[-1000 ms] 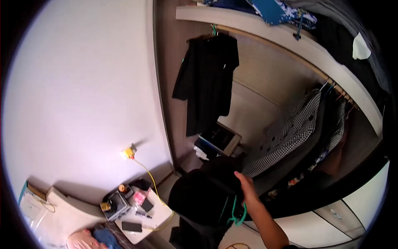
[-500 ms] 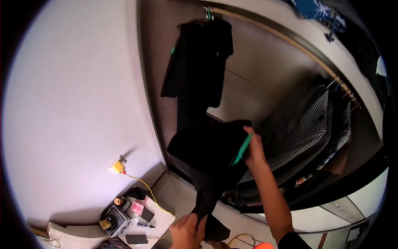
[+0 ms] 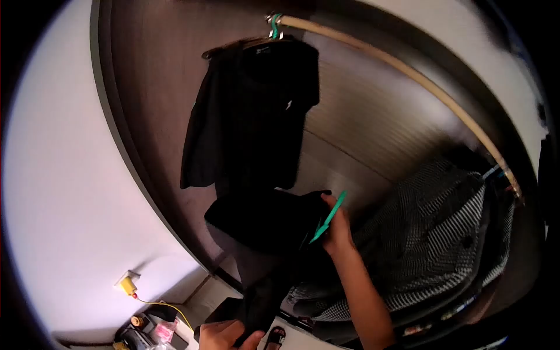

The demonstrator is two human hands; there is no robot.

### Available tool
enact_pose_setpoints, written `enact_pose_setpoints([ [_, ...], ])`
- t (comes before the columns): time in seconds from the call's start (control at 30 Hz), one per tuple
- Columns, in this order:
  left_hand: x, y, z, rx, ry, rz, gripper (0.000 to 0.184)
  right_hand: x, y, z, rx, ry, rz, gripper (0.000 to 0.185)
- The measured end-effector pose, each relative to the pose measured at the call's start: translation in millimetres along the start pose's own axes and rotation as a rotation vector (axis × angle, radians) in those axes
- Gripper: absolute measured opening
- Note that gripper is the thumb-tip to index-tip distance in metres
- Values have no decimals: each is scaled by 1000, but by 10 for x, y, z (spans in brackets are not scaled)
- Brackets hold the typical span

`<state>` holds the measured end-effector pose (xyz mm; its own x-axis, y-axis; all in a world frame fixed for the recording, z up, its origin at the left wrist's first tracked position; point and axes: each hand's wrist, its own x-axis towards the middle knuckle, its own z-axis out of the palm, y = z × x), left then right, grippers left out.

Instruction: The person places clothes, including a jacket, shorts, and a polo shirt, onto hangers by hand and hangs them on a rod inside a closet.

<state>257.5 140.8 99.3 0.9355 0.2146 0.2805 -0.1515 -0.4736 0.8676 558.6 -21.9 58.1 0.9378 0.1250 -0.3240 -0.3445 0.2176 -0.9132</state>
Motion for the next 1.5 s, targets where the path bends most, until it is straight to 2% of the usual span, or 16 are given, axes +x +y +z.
enact_pose_setpoints([
  [0.03, 71, -17, 39, 7, 17, -15, 34, 121, 40, 88, 109, -85, -59, 38],
  [0.07, 155, -31, 79, 2, 46, -39, 34, 217, 37, 153, 83, -73, -17, 53],
  [0.23, 462, -318, 117, -83, 96, -112, 28, 602, 123, 533, 168, -45, -134, 57],
  [0.33, 692, -562, 146, -177, 62, 26, 23, 1049, 47, 582, 35, 19, 35, 31],
  [0.4, 877, -731, 167, -141, 2, 173, 19, 1233, -66, 536, -33, 34, -34, 32],
  [0.57, 1434, -699, 49, -225, -32, 203, 13, 1625, -429, 484, -31, -59, -86, 37],
  [0.7, 1912, -586, -28, -275, -13, 282, 16, 2039, -787, 512, 2, 156, -286, 44],
  [0.73, 2031, -571, -44, -248, 19, 336, 19, 2170, -944, 476, 23, -117, -393, 45],
  [0.83, 2353, -555, -23, -125, 117, 413, 25, 2011, -1463, 777, 46, 75, -374, 44],
  [0.87, 2453, -412, -73, -264, 78, 319, 30, 1974, -1587, 909, 37, 66, -378, 44],
  [0.97, 2689, -324, -142, -278, 108, 408, 32, 1976, -1908, 1063, 59, -15, -452, 42],
  [1.03, 2849, -297, -118, -333, 176, 450, 32, 2105, -2226, 1090, -352, -29, -784, 40],
  [1.13, 2999, -277, -184, -357, 164, 504, 28, 2330, -2526, 1062, -68, -100, -670, 37],
  [1.23, 3096, -138, -315, -160, 110, 549, 23, 2359, -2679, 1101, -123, -56, -731, 36],
  [1.3, 3188, 14, -361, -211, 246, 576, 25, 2036, -2639, 1274, -165, 11, -719, 37],
  [1.5, 3378, 14, -218, -123, 360, 618, 28, 2675, -2580, 983, -52, -129, -594, 42],
])
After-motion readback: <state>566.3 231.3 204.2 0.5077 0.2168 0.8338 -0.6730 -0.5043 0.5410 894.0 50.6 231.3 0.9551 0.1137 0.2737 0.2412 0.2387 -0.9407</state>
